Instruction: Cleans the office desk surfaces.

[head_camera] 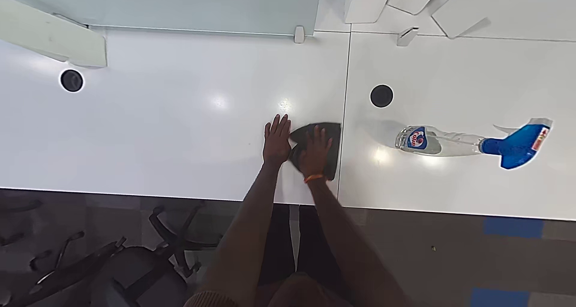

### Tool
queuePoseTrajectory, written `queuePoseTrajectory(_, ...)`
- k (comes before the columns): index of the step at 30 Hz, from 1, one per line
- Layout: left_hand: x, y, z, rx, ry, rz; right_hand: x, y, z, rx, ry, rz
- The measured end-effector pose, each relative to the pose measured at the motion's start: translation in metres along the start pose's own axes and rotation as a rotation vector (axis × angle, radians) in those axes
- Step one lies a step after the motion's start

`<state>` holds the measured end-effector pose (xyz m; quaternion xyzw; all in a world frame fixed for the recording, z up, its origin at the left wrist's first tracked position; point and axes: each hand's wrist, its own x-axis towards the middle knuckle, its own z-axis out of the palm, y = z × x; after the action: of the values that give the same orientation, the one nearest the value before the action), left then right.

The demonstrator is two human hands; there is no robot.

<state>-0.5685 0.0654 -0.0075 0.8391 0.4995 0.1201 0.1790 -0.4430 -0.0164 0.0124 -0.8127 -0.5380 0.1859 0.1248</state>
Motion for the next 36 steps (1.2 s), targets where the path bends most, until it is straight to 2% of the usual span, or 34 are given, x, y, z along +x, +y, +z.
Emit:
queuePoseTrajectory(4,-0.001,-0.001,0.001,-0.028,0.028,-0.004,-0.092,-0.005,0.021,0.065,0.013,-0.204)
queuePoseTrajectory(8,-0.001,-0.002,0.001,-0.022,0.029,-0.011,-0.154,0.039,0.012,0.120,-0.026,-0.407)
queuePoseTrajectory(12,0.000,-0.002,0.001,-0.010,0.018,-0.012,-0.198,0.088,-0.007,0.165,-0.054,-0.358)
queuePoseTrajectory(15,0.000,0.001,-0.001,-0.016,0.011,-0.023,-0.203,0.101,-0.021,0.189,-0.086,-0.306)
queuePoseTrajectory(20,0.000,0.001,0.001,-0.004,0.006,-0.035,-0.169,0.092,-0.025,0.285,-0.068,-0.217)
queuePoseTrajectory(25,0.001,-0.001,0.002,0.011,0.000,-0.040,-0.085,0.094,-0.033,0.374,-0.024,-0.228)
queuePoseTrajectory(29,0.001,0.000,0.002,0.014,0.003,-0.042,0.003,0.088,-0.041,0.332,-0.060,-0.192)
queuePoseTrajectory(31,0.002,0.001,0.001,0.018,-0.004,-0.049,0.038,0.084,-0.041,0.321,-0.012,-0.208)
queuePoseTrajectory(36,0.003,0.002,-0.002,0.027,-0.015,-0.036,0.074,0.074,-0.037,0.147,0.063,-0.257)
